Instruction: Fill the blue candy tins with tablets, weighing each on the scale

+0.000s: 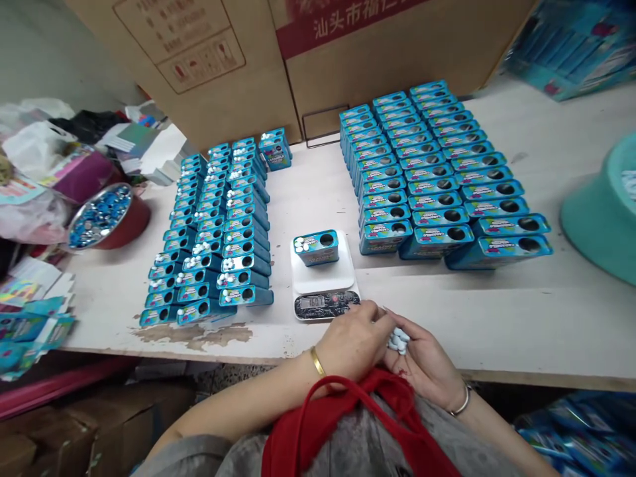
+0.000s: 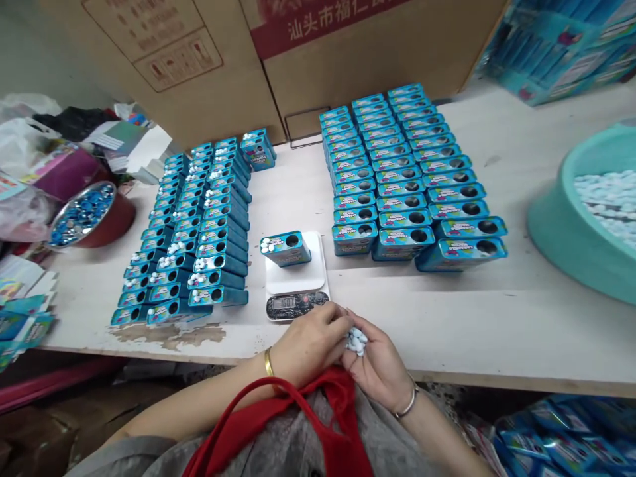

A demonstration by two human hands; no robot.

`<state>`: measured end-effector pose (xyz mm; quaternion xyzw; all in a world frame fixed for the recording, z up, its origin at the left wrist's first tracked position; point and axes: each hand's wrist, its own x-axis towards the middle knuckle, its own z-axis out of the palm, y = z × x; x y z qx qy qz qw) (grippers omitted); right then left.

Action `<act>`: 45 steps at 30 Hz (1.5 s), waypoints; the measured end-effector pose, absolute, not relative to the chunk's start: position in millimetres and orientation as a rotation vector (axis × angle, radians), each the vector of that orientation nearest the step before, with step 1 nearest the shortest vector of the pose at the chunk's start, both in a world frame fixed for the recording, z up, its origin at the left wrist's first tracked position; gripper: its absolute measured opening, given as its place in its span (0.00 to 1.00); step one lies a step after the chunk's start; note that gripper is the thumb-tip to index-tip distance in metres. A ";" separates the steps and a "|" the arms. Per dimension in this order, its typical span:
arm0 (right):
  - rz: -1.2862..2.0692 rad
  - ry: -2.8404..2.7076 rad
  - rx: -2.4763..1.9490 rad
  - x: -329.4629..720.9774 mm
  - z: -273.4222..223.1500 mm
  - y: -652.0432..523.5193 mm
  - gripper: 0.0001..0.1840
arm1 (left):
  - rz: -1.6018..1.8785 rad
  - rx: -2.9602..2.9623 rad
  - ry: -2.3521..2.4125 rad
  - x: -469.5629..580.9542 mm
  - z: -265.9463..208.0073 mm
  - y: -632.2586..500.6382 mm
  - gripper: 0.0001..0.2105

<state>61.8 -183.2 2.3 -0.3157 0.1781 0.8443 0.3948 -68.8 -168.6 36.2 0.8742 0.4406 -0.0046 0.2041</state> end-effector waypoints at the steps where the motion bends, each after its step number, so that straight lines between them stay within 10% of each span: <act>1: 2.147 0.447 -0.804 61.3 1.7 -183.2 0.09 | -0.007 2.444 1.228 -68.3 34.3 -169.0 0.09; 10: 2.103 0.477 -0.825 54.4 12.3 -166.2 0.12 | 0.438 2.393 1.146 -93.3 51.5 -149.4 0.08; 17: 2.100 0.295 -0.867 26.7 28.6 -133.9 0.12 | 1.000 1.921 1.866 -154.0 40.7 -103.3 0.36; 26: 1.844 0.367 -0.816 3.4 25.3 -107.7 0.08 | 1.055 1.919 1.595 -145.8 14.0 -91.3 0.14; 45: 1.833 0.485 -0.757 8.6 34.3 -101.3 0.10 | 1.087 3.200 1.259 -147.3 40.3 -106.3 0.15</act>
